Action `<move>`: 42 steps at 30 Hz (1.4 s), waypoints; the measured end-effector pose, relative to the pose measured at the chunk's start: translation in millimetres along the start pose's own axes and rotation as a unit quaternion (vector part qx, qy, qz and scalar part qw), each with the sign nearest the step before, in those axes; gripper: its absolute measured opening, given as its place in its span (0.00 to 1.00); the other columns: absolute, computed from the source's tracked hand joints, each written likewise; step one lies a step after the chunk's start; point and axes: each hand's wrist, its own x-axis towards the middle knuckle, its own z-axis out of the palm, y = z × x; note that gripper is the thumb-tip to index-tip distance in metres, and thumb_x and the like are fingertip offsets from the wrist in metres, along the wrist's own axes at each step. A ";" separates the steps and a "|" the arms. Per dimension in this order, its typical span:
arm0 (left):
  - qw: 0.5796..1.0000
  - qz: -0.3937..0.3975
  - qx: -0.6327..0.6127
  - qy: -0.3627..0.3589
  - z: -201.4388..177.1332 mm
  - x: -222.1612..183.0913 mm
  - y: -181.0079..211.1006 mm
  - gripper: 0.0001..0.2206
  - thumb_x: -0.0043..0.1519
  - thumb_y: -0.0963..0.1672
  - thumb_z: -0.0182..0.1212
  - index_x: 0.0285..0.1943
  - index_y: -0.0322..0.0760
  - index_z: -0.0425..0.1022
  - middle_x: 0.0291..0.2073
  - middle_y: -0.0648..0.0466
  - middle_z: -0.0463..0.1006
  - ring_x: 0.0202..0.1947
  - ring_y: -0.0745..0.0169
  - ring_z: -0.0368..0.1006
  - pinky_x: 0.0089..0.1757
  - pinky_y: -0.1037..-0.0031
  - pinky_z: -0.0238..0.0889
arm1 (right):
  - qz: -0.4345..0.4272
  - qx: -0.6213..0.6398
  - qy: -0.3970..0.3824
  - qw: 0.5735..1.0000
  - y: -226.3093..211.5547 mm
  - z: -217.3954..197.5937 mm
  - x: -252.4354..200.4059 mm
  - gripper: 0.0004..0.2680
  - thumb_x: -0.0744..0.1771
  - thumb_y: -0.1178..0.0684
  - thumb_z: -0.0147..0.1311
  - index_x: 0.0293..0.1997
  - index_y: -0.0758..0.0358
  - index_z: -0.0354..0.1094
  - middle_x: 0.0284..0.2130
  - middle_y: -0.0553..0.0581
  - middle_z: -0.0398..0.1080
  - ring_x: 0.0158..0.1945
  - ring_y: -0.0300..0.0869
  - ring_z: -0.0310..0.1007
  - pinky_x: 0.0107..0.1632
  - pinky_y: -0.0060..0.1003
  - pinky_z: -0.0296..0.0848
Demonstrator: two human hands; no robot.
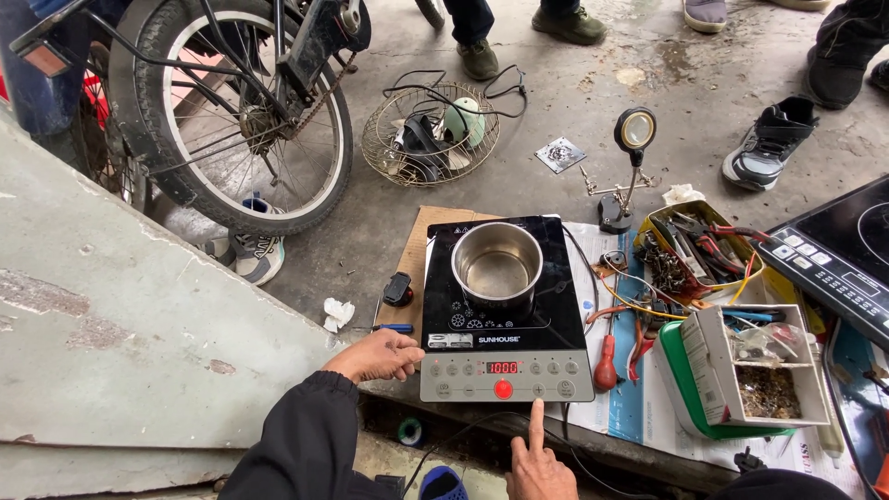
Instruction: Verifying and testing the settings of an induction cooker by pressing buttons and placing a pot on the surface.
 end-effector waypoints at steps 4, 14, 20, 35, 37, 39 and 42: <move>1.000 -0.006 -0.002 0.003 0.4 -1.0 1.6 0.11 0.70 0.44 0.66 0.45 0.30 0.88 0.32 0.52 0.84 0.28 0.69 0.74 0.34 0.80 0.68 | -0.007 0.008 0.009 1.000 0.2 0.3 -0.7 0.16 0.63 0.43 0.71 0.41 0.58 0.65 0.82 0.91 0.26 0.29 0.39 0.83 0.24 0.29 0.78; 1.000 -0.008 0.002 0.004 1.1 -0.9 2.6 0.10 0.70 0.44 0.66 0.45 0.30 0.88 0.33 0.52 0.85 0.29 0.69 0.75 0.35 0.80 0.70 | -0.007 0.025 -0.006 1.000 -0.6 -7.9 -1.3 0.14 0.64 0.46 0.70 0.40 0.58 0.64 0.82 0.92 0.27 0.31 0.40 0.84 0.29 0.30 0.81; 1.000 -0.002 0.002 0.005 1.0 2.4 -0.4 0.11 0.70 0.45 0.66 0.48 0.29 0.89 0.31 0.51 0.84 0.27 0.68 0.74 0.34 0.80 0.69 | -0.007 0.024 0.008 1.000 -0.7 -4.6 -2.0 0.13 0.63 0.48 0.68 0.41 0.57 0.64 0.82 0.91 0.29 0.29 0.38 0.82 0.29 0.29 0.81; 1.000 -0.001 -0.007 0.005 1.1 5.2 -2.1 0.11 0.70 0.44 0.66 0.45 0.28 0.88 0.31 0.51 0.83 0.27 0.67 0.75 0.34 0.79 0.70 | 0.005 0.016 -0.032 0.999 -4.7 -21.5 -5.4 0.15 0.64 0.45 0.69 0.45 0.59 0.65 0.82 0.91 0.25 0.37 0.41 0.85 0.35 0.32 0.84; 1.000 0.002 -0.005 0.003 1.1 3.3 -1.0 0.11 0.70 0.44 0.66 0.45 0.28 0.88 0.30 0.51 0.83 0.27 0.67 0.75 0.34 0.79 0.70 | 0.003 0.024 -0.038 0.999 -3.9 -22.5 -5.3 0.15 0.65 0.46 0.69 0.45 0.59 0.64 0.82 0.93 0.25 0.37 0.42 0.85 0.36 0.33 0.85; 1.000 0.004 -0.004 0.000 1.4 2.5 -0.8 0.11 0.70 0.44 0.66 0.44 0.28 0.88 0.30 0.51 0.83 0.27 0.67 0.75 0.34 0.79 0.69 | 0.000 0.031 -0.044 0.999 -4.9 -29.7 -6.8 0.14 0.65 0.47 0.68 0.45 0.60 0.64 0.81 0.94 0.24 0.38 0.43 0.85 0.36 0.33 0.85; 1.000 -0.002 0.002 0.006 1.6 3.3 -0.4 0.11 0.70 0.44 0.66 0.47 0.28 0.89 0.30 0.51 0.84 0.27 0.68 0.74 0.33 0.80 0.69 | 0.017 0.051 -0.073 0.996 -7.3 -39.7 -9.2 0.14 0.66 0.47 0.68 0.47 0.59 0.64 0.83 0.91 0.20 0.42 0.42 0.84 0.42 0.34 0.86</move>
